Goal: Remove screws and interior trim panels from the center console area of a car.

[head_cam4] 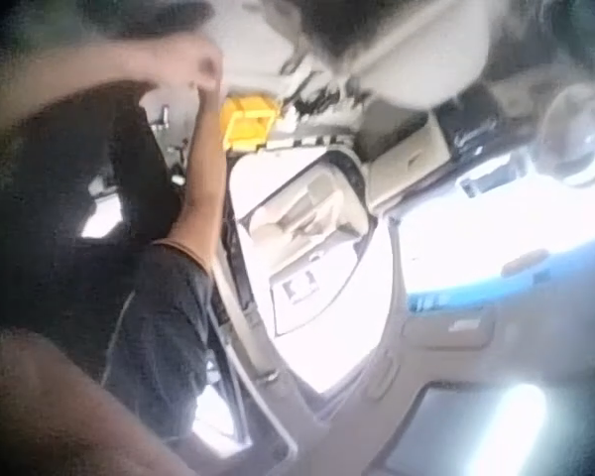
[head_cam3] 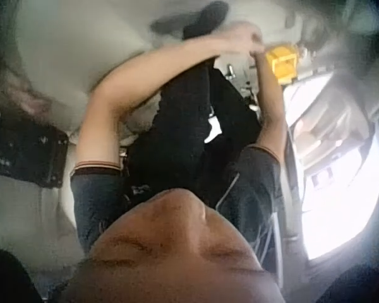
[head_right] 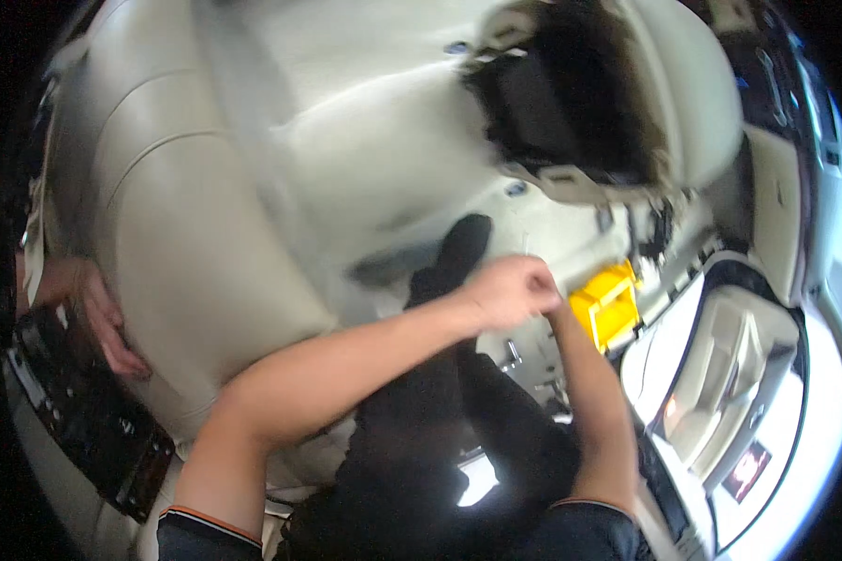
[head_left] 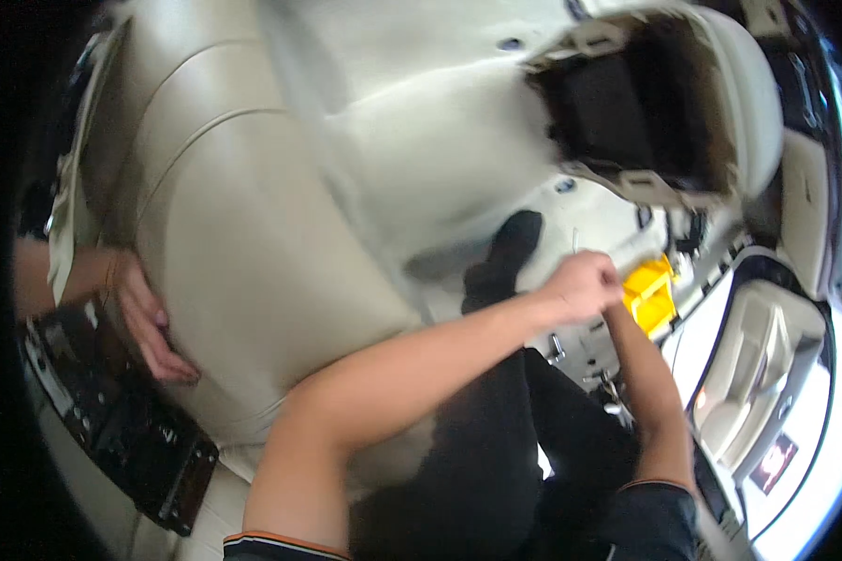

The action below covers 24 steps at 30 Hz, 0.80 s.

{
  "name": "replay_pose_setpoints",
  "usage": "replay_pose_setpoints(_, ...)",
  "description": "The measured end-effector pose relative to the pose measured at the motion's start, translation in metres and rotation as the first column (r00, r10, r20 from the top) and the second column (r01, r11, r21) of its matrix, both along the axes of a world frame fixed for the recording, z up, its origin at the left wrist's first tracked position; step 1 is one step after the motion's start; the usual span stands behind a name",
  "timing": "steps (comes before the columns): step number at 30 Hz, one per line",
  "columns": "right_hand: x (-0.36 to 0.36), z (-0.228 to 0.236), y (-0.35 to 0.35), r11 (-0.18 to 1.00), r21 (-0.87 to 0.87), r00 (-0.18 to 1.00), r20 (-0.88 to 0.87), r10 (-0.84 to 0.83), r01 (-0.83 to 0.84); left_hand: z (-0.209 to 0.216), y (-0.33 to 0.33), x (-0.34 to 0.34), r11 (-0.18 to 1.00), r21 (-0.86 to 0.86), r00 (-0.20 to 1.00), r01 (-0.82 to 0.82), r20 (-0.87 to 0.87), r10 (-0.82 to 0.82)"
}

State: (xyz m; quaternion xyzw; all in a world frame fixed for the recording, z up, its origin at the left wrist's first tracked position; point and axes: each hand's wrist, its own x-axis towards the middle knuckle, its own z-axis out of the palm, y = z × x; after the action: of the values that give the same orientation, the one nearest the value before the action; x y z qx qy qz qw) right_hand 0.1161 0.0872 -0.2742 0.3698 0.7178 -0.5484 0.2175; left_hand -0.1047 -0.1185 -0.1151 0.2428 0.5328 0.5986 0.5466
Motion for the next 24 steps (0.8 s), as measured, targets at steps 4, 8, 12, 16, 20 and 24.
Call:
replay_pose_setpoints(4, -0.092, 0.152, -0.064, 0.891, 0.263, 0.919, 0.24, 0.313, -0.372, -0.009, -0.015, -0.014, 0.99, -0.134, 0.944, -0.034, 0.321, 0.076)
replay_pose_setpoints(8, -0.071, 0.216, -0.083, 0.964, 0.161, 0.948, 0.205, -0.244, 0.213, 0.005, -0.013, -0.025, 0.985, -0.162, 0.924, 0.057, 0.382, 0.009)
replay_pose_setpoints(12, -0.007, 0.168, -0.091, 0.928, 0.193, 0.881, 0.301, -0.365, 0.319, 0.009, -0.012, -0.028, 0.982, -0.172, 0.924, 0.08, 0.382, -0.009)
replay_pose_setpoints(16, 0.05, 0.106, -0.105, 0.839, 0.19, 0.79, 0.283, -0.543, 0.509, 0.008, -0.011, -0.029, 0.963, -0.221, 0.945, 0.152, 0.319, -0.076)
replay_pose_setpoints(20, 0.069, 0.078, -0.139, 0.586, -0.07, 0.591, 0.086, -0.802, 0.807, -0.002, -0.017, -0.027, 0.947, -0.264, 0.943, 0.184, 0.32, -0.093)
replay_pose_setpoints(24, 0.092, 0.04, -0.142, 0.426, -0.248, 0.456, 0.075, -0.887, 0.87, -0.005, -0.017, -0.023, 0.928, -0.302, 0.933, 0.218, 0.343, -0.107)
